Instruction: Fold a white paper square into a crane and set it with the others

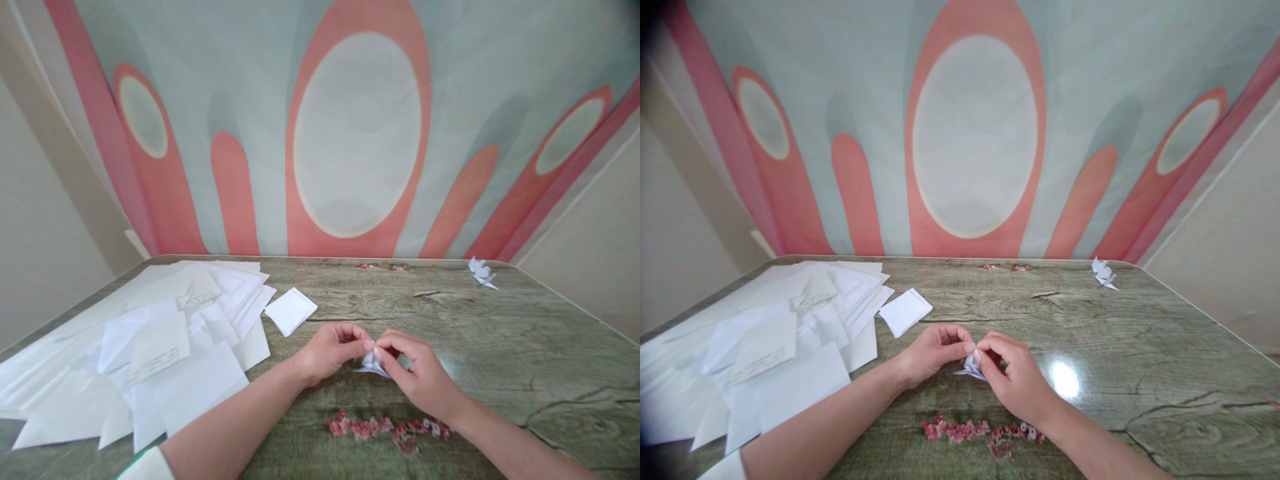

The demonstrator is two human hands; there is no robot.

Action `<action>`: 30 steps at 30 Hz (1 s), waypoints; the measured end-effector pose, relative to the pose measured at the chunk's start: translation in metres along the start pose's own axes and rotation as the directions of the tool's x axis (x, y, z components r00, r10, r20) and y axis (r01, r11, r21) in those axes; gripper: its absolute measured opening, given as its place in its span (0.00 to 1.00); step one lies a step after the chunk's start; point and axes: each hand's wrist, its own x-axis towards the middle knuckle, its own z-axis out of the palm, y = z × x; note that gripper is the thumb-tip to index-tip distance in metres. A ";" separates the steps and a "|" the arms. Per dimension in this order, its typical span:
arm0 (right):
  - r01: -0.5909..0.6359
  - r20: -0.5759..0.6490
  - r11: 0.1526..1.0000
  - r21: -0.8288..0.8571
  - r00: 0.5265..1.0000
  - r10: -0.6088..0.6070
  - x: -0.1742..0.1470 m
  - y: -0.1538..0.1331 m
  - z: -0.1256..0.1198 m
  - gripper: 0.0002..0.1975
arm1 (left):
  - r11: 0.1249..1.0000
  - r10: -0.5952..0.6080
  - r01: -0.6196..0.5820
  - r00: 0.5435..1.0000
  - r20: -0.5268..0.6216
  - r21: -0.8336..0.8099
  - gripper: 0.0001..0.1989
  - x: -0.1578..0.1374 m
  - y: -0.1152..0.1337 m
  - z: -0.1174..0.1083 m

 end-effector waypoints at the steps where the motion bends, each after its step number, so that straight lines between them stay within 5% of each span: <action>1: 0.001 -0.003 1.000 -0.002 1.000 -0.001 0.000 0.001 0.000 0.10 | 1.000 0.004 -0.004 1.000 -0.001 0.011 0.18 0.000 0.000 0.001; 13: -0.106 0.016 0.994 -0.023 0.994 0.106 0.003 0.011 0.004 0.11 | 0.959 0.182 -0.150 0.976 -0.119 0.240 0.14 0.002 -0.008 0.011; 30: -0.238 0.062 0.960 0.151 0.971 0.231 0.006 0.015 0.001 0.14 | 0.998 0.064 -0.064 0.997 -0.053 0.013 0.19 0.005 -0.011 0.005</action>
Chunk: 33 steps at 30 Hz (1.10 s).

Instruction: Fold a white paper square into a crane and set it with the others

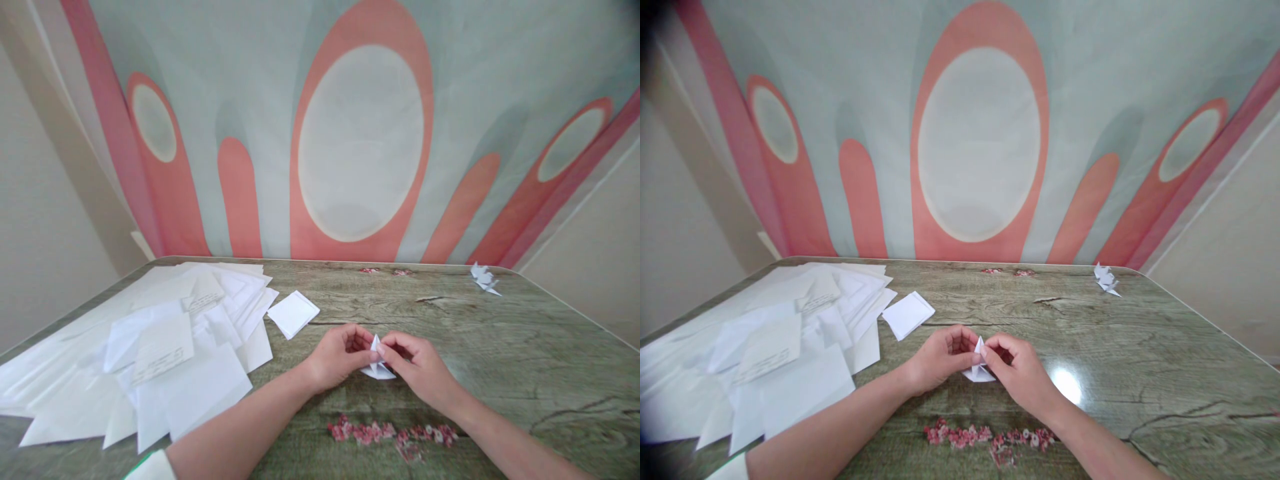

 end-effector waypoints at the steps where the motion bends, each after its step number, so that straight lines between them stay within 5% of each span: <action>1: -0.001 -0.004 1.000 -0.004 1.000 0.001 0.000 0.000 0.000 0.14 | 1.000 0.000 0.000 1.000 -0.011 0.005 0.18 0.000 0.000 0.000; 10: 0.037 -0.056 0.999 -0.029 0.998 -0.039 -0.001 0.003 0.002 0.11 | 0.999 0.009 -0.007 0.998 -0.058 0.041 0.14 -0.001 -0.002 0.003; 21: 0.078 -0.075 0.996 -0.052 0.994 -0.082 0.000 0.000 0.007 0.11 | 0.961 0.068 -0.030 0.989 -0.130 0.275 0.09 -0.002 -0.005 0.008; 33: 0.146 -0.106 0.989 -0.030 0.983 -0.149 -0.002 -0.002 0.003 0.12 | 0.963 0.056 -0.028 0.993 -0.099 0.269 0.12 -0.001 -0.007 0.005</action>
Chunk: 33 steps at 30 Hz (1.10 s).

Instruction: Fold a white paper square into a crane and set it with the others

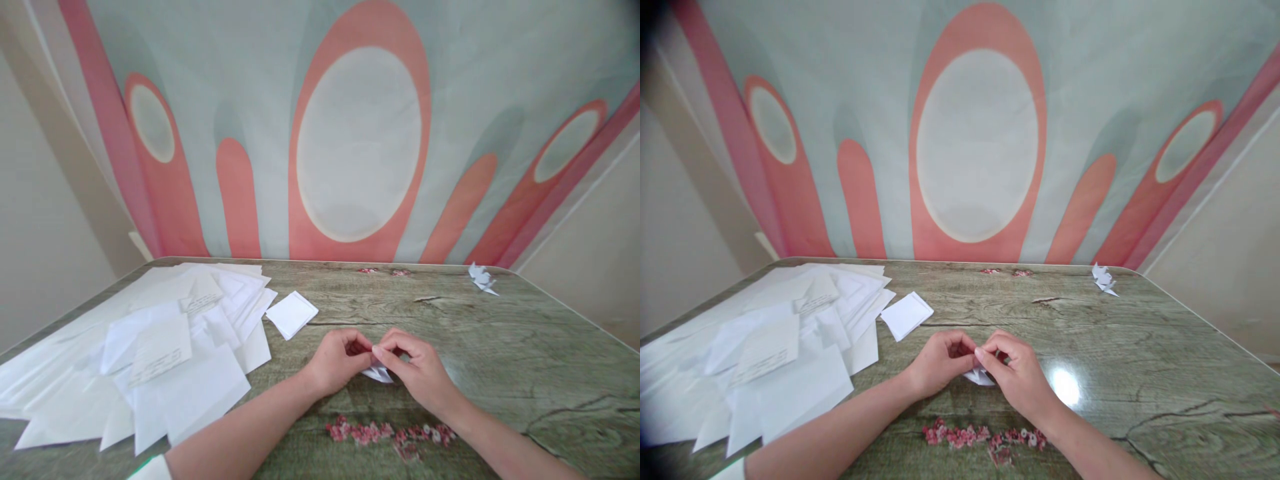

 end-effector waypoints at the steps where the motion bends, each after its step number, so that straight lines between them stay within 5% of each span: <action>1: 0.003 -0.004 1.000 0.001 1.000 -0.003 -0.001 0.000 0.000 0.12 | 1.000 -0.003 0.003 1.000 0.002 0.008 0.12 0.000 -0.001 0.000; 9: -0.055 -0.024 0.997 0.058 0.998 0.057 0.002 -0.002 0.000 0.15 | 1.000 -0.018 0.019 0.999 0.030 -0.023 0.12 -0.001 0.000 -0.001; 18: -0.123 0.054 0.989 0.084 0.991 0.119 0.002 0.008 -0.001 0.11 | 0.998 0.042 -0.046 0.997 -0.067 -0.052 0.12 -0.001 0.009 -0.007; 33: -0.007 0.062 0.998 -0.056 0.998 0.010 0.002 0.008 0.002 0.10 | 0.997 0.066 -0.069 0.996 -0.066 -0.045 0.14 0.000 0.004 -0.008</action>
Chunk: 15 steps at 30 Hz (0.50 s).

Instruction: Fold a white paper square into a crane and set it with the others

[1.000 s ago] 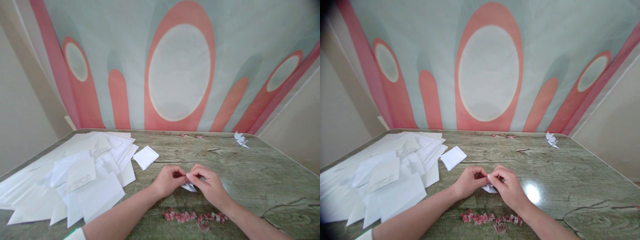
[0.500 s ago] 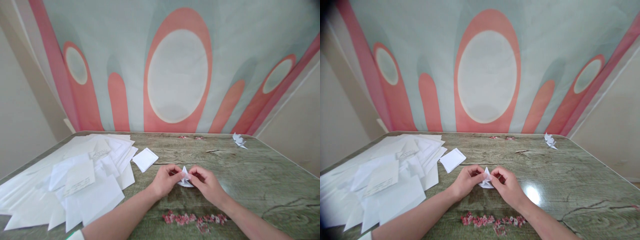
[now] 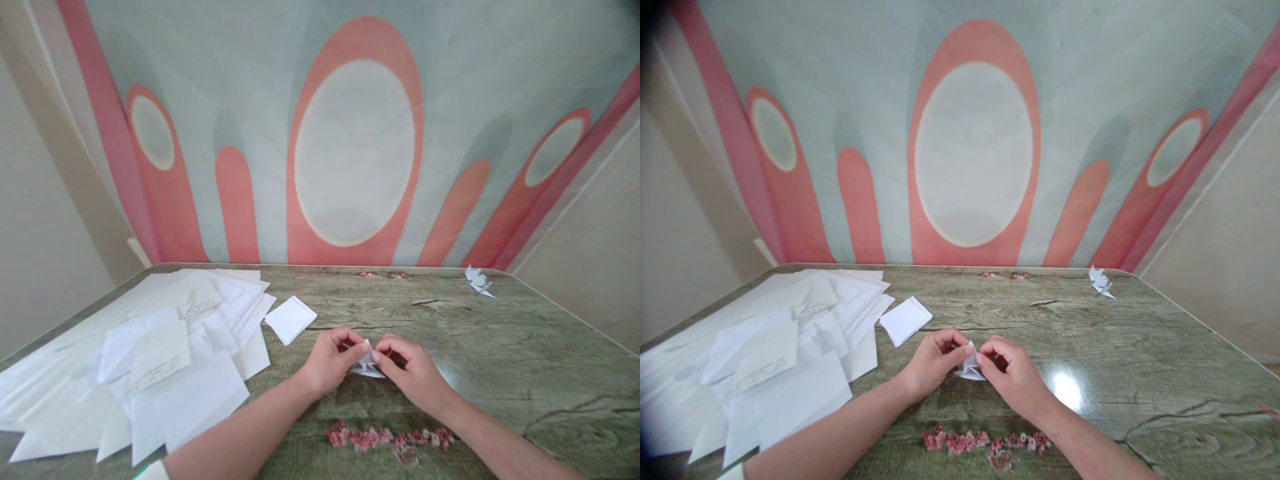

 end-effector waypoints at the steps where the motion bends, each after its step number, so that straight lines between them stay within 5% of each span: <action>1: 0.011 0.006 1.000 -0.006 1.000 -0.011 0.000 -0.001 0.000 0.10 | 1.000 0.013 -0.012 1.000 -0.007 0.021 0.14 -0.001 0.002 0.000; 8: 0.193 -0.024 0.958 -0.210 0.979 -0.202 0.001 0.004 -0.005 0.10 | 0.930 0.206 -0.206 0.978 0.032 0.304 0.15 0.000 0.013 -0.004; 15: 0.353 0.086 0.802 -0.482 0.930 -0.357 0.002 0.016 -0.009 0.11 | 0.860 0.226 -0.240 0.970 0.085 0.451 0.13 0.000 0.014 -0.006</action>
